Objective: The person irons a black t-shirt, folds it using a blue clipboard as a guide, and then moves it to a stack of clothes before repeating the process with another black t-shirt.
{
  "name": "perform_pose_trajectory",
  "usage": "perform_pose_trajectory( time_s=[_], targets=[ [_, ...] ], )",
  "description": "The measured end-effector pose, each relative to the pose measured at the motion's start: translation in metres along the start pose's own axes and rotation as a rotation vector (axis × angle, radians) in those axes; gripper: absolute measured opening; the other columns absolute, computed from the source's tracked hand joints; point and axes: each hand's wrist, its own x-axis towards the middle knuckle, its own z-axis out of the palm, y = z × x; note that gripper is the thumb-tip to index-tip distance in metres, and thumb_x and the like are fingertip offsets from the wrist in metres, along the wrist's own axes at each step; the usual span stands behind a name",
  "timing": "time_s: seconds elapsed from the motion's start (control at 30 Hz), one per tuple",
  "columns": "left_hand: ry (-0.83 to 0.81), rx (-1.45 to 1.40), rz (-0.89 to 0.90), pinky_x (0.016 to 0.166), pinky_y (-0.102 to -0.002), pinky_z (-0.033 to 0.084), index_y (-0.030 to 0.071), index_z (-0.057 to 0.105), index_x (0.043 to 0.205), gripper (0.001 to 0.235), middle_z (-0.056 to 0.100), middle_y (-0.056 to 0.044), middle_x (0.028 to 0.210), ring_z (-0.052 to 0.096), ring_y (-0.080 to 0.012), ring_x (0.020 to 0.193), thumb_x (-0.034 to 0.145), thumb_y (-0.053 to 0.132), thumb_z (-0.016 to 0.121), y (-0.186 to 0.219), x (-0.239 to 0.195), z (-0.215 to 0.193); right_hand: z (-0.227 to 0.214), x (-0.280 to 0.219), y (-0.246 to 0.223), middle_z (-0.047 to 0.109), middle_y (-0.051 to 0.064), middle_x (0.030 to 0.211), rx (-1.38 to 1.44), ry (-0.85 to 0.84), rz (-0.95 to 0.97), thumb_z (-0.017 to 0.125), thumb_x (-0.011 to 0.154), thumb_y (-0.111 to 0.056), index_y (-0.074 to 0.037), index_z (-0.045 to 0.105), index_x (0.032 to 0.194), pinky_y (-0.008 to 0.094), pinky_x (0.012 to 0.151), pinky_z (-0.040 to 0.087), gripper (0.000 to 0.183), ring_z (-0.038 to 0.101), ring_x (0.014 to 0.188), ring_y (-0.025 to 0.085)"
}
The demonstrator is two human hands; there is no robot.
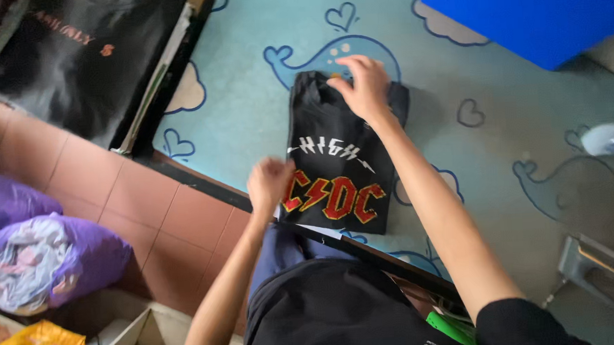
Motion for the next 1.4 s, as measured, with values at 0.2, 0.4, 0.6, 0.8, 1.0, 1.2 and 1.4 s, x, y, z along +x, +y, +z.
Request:
perform_pose_trajectory(
  time_s=[0.2, 0.4, 0.6, 0.8, 1.0, 1.2, 1.4],
  targets=[
    [-0.092, 0.016, -0.201, 0.081, -0.043, 0.052, 0.022, 0.079, 0.093, 0.044, 0.080, 0.003, 0.093, 0.075, -0.0240, 0.094, 0.088, 0.065, 0.069, -0.031, -0.087, -0.009, 0.090, 0.038, -0.018, 0.070, -0.005, 0.114, 0.044, -0.292, 0.140, 0.093, 0.078, -0.052, -0.036, 0.076, 0.093, 0.050, 0.086, 0.035, 0.028, 0.053, 0.104, 0.033],
    [-0.049, -0.597, -0.251, 0.056, -0.024, 0.046, 0.013, 0.060, 0.077, 0.034, 0.081, -0.007, 0.079, 0.072, -0.0078, 0.076, 0.086, 0.029, 0.089, -0.041, -0.089, -0.010, 0.058, 0.036, -0.037, 0.075, -0.004, 0.110, 0.001, -0.200, -0.005, 0.094, 0.081, -0.051, -0.030, 0.066, 0.128, 0.045, 0.078, 0.040, 0.059, 0.065, 0.096, 0.032],
    [-0.102, -1.078, -0.573, 0.064, -0.030, 0.067, -0.010, 0.073, 0.103, 0.047, 0.070, -0.011, 0.078, 0.076, -0.0209, 0.063, 0.075, 0.015, 0.101, -0.061, -0.106, 0.037, -0.037, 0.012, 0.018, 0.075, 0.010, 0.118, -0.040, -0.639, 0.220, 0.085, 0.076, -0.078, -0.013, 0.069, 0.129, 0.056, 0.096, 0.049, 0.085, 0.064, 0.117, 0.040],
    [0.172, -1.141, -0.381, 0.061, -0.029, 0.061, 0.003, 0.076, 0.101, 0.027, 0.073, -0.009, 0.081, 0.072, -0.0152, 0.067, 0.084, 0.016, 0.092, -0.046, -0.094, -0.009, -0.032, -0.010, 0.032, 0.068, 0.014, 0.103, 0.073, -0.691, 0.153, 0.078, 0.091, -0.066, -0.004, 0.069, 0.111, 0.049, 0.092, 0.050, 0.066, 0.065, 0.106, 0.040],
    [0.086, -1.105, -0.405, 0.056, -0.033, 0.061, 0.001, 0.078, 0.101, 0.041, 0.074, -0.015, 0.075, 0.073, -0.0218, 0.063, 0.076, 0.023, 0.100, -0.043, -0.103, 0.019, -0.054, -0.007, 0.002, 0.073, 0.019, 0.115, 0.377, -0.713, 0.404, 0.092, 0.081, -0.052, -0.003, 0.068, 0.129, 0.046, 0.095, 0.052, 0.073, 0.069, 0.117, 0.036],
    [-0.082, -1.198, -0.345, 0.057, -0.033, 0.064, 0.001, 0.074, 0.106, 0.045, 0.077, -0.016, 0.083, 0.077, -0.0246, 0.068, 0.069, -0.001, 0.099, -0.031, -0.106, 0.001, -0.035, 0.005, 0.012, 0.078, 0.002, 0.096, 0.662, -0.812, 0.701, 0.097, 0.076, -0.028, -0.013, 0.078, 0.107, 0.030, 0.065, 0.060, 0.040, 0.074, 0.084, 0.017],
    [-0.121, -1.271, -0.050, 0.080, -0.037, 0.066, 0.001, 0.073, 0.113, 0.051, 0.081, -0.013, 0.102, 0.077, -0.0202, 0.091, 0.068, -0.010, 0.094, -0.024, -0.083, -0.085, -0.030, 0.040, -0.050, 0.078, 0.004, 0.098, 0.837, -0.715, 0.701, 0.096, 0.077, -0.017, -0.013, 0.077, 0.109, 0.031, 0.068, 0.062, 0.037, 0.075, 0.085, 0.020]
  ],
)
